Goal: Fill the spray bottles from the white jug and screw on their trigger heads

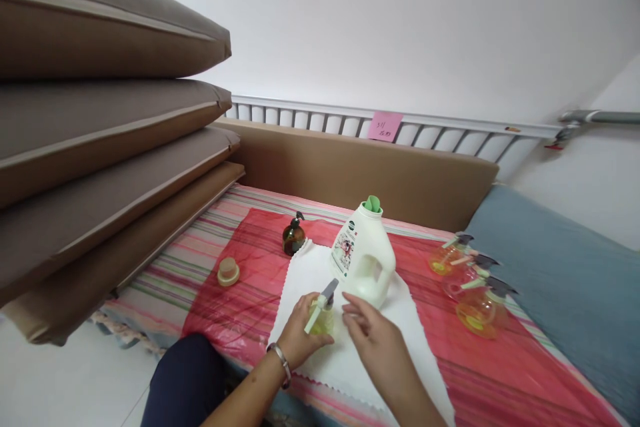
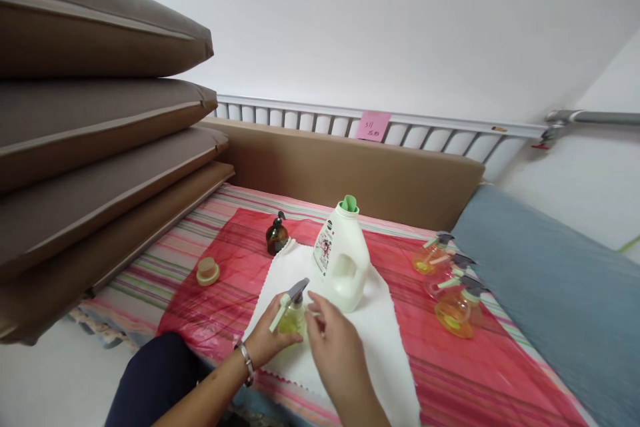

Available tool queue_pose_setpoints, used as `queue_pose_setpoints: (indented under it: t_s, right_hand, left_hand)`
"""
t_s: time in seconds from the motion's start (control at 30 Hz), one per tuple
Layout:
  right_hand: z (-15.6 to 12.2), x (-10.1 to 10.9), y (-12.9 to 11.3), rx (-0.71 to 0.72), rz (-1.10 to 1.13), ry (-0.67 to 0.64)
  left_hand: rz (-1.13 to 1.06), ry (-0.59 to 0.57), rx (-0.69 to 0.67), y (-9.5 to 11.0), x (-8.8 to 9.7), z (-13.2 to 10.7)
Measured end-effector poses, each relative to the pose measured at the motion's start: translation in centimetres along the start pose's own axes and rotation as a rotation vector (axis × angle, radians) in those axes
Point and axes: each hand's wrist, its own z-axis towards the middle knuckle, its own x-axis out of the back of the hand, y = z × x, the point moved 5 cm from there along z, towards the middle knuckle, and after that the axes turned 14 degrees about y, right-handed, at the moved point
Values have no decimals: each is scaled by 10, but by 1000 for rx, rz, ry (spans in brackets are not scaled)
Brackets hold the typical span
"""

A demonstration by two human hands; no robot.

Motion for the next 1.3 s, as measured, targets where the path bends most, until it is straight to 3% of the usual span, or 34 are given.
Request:
queue_pose_setpoints:
  t_s: [0.07,0.13,0.2,0.3,0.57,0.7,0.77,0.97,1.13,1.3]
  right_hand:
    - [18,13,-5,186,-127,57]
    - [30,11,-16,405,-245,-21]
    - [36,2,-24,534,-347,-142]
    - [40,-8,-35,578,-425,-209]
    - [49,-7,-39,371,-647,-25]
    - [49,2,-38,366,-637,8]
    - [48,7,-38,448,-595,-10]
    - [41,7,-46,1068,-489,-221]
    - [44,2,-52,1175,-485,-314]
    - [45,-4,-61,1154,-601,-409]
  left_hand:
    - [28,2,-37,0,0,0]
    - [41,12,-57,-3,0,0]
    - [46,22,-61,-5,0,1]
    - [59,17,-68,-6,0,1]
    - [123,22,-45,-5,-4,0]
    - [104,22,-49,-8,-3,-1]
    - [105,21,-48,-10,-2,0]
    - [87,19,-50,-8,-1,0]
    - [82,18,-57,-6,-2,0]
    - [91,16,-44,-8,-2,1]
